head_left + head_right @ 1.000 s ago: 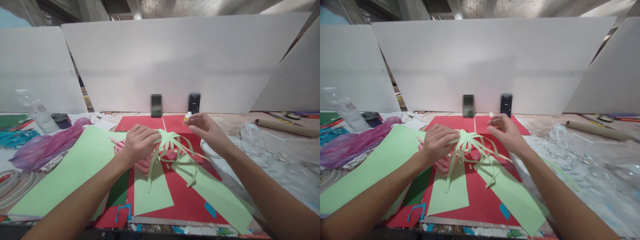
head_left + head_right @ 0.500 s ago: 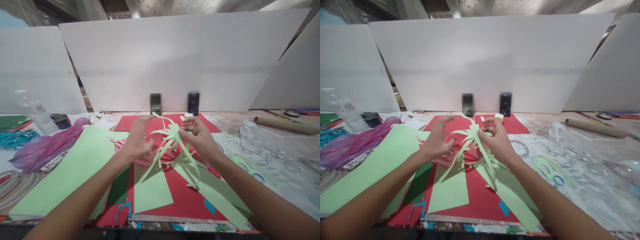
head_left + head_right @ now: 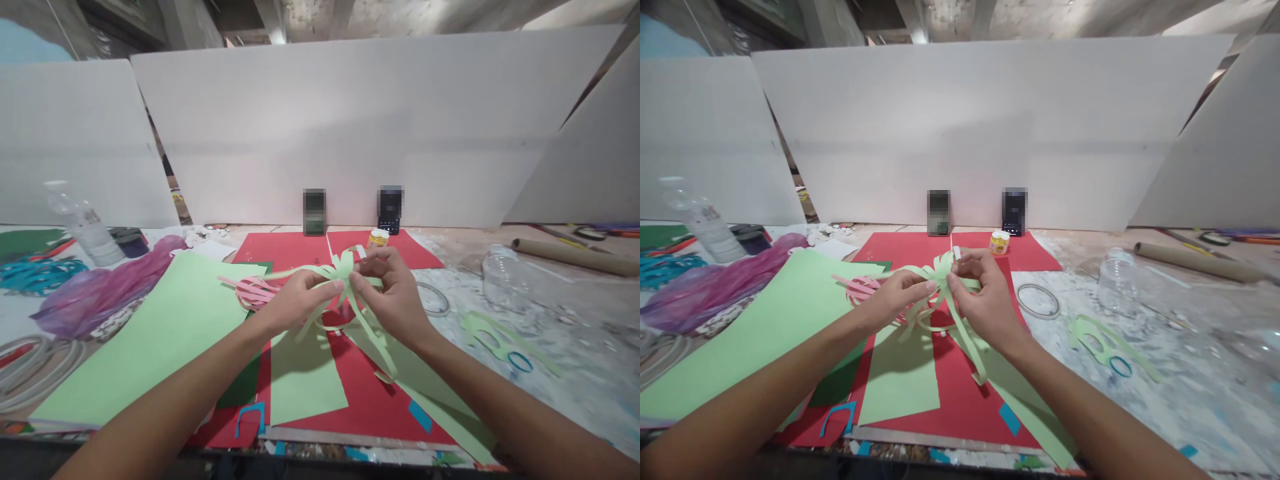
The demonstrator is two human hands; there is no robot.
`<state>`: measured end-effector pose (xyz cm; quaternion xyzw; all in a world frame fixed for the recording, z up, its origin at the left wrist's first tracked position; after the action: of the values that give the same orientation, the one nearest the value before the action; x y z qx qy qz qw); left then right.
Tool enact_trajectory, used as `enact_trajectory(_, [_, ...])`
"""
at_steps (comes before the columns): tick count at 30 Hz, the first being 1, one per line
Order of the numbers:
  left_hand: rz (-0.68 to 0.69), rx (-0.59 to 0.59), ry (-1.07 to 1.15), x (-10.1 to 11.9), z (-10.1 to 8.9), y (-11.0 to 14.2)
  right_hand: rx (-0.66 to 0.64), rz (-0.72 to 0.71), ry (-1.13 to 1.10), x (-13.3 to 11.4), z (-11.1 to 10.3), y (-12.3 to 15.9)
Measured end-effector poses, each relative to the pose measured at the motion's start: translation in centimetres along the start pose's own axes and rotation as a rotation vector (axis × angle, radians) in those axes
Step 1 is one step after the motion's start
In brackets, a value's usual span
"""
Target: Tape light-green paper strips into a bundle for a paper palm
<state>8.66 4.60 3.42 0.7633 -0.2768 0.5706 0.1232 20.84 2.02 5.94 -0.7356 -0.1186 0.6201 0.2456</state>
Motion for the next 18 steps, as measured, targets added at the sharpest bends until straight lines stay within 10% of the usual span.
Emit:
enact_trajectory(10, [-0.091,0.198,0.019,-1.7,-1.6,0.2,-0.030,-0.219,0.193,-3.0,-0.8,-0.2])
enact_trajectory(18, [-0.019,0.129,0.137,-0.4,-0.2,0.3,-0.298,0.040,0.084,1.0,1.6,0.0])
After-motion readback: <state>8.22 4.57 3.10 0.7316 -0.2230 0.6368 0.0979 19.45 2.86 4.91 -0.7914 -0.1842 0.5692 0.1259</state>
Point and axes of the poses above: each hand's wrist, its own y-axis away from the middle knuckle, its own z-axis out of the palm, x = y × z, the point moved 10 cm from there along -y, towards the middle knuckle, and after that the axes turned 3 degrees about x, right-handed, at the moved point
